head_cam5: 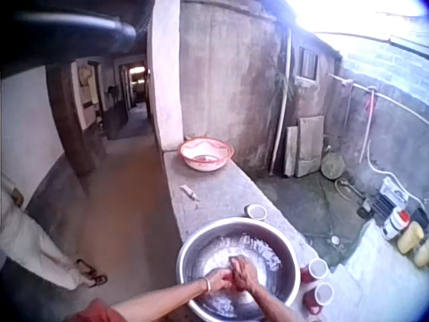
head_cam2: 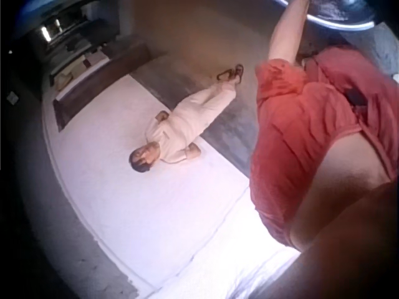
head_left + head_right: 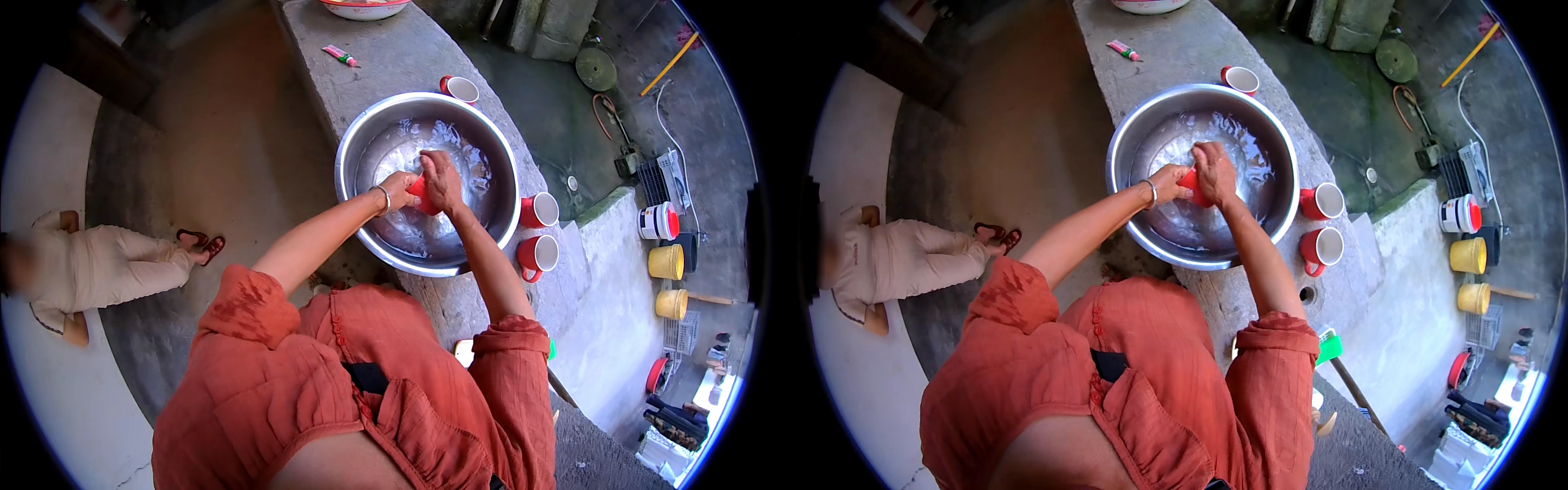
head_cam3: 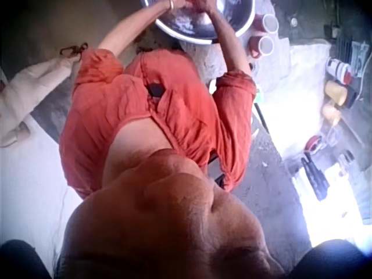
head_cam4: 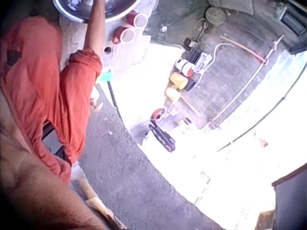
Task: The person washes red cups in a metal basin filled with water. They scrub the inside and outside of each cup with their hands, rinse them, and place them on the concrete ledge next to the basin. A second person stands nearby observing the process.
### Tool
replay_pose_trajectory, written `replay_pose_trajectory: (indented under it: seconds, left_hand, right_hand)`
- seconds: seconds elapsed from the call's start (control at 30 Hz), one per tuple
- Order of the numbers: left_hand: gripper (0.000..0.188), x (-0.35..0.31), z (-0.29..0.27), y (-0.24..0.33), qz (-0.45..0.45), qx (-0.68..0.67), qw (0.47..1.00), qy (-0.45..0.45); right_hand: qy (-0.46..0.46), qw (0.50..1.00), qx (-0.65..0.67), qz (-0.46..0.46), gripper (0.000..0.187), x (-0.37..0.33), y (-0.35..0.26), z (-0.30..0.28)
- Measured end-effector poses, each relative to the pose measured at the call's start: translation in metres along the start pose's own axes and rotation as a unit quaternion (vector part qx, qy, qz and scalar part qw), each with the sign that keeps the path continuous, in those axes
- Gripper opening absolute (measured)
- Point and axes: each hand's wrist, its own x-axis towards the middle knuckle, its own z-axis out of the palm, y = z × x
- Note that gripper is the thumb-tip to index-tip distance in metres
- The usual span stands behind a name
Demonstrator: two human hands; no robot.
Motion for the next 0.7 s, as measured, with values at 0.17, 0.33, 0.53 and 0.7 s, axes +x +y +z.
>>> replay_pose_trajectory:
  seconds: [0.17, 0.33, 0.53, 0.7]
  left_hand:
    - [0.028, -0.002, -0.014, 0.001, -0.041, -0.041, 0.997, -0.049]
    - [0.023, 0.013, -0.006, -0.012, -0.114, -0.121, 0.985, 0.041]
    - [0.024, 0.021, -0.008, -0.039, -0.1, -0.15, 0.984, 0.006]
    - [0.022, 0.005, 0.0, -0.02, -0.098, -0.245, 0.964, 0.035]
  right_hand:
    - [0.05, 0.956, -0.279, 0.079, 0.022, 0.003, 0.051, -0.008]
    - [0.054, 0.946, 0.268, 0.172, 0.022, 0.0, 0.029, 0.006]
    - [-0.116, 0.988, 0.093, -0.042, 0.016, -0.006, -0.022, 0.001]
    - [-0.058, 0.996, -0.059, -0.038, 0.018, 0.015, 0.003, -0.004]
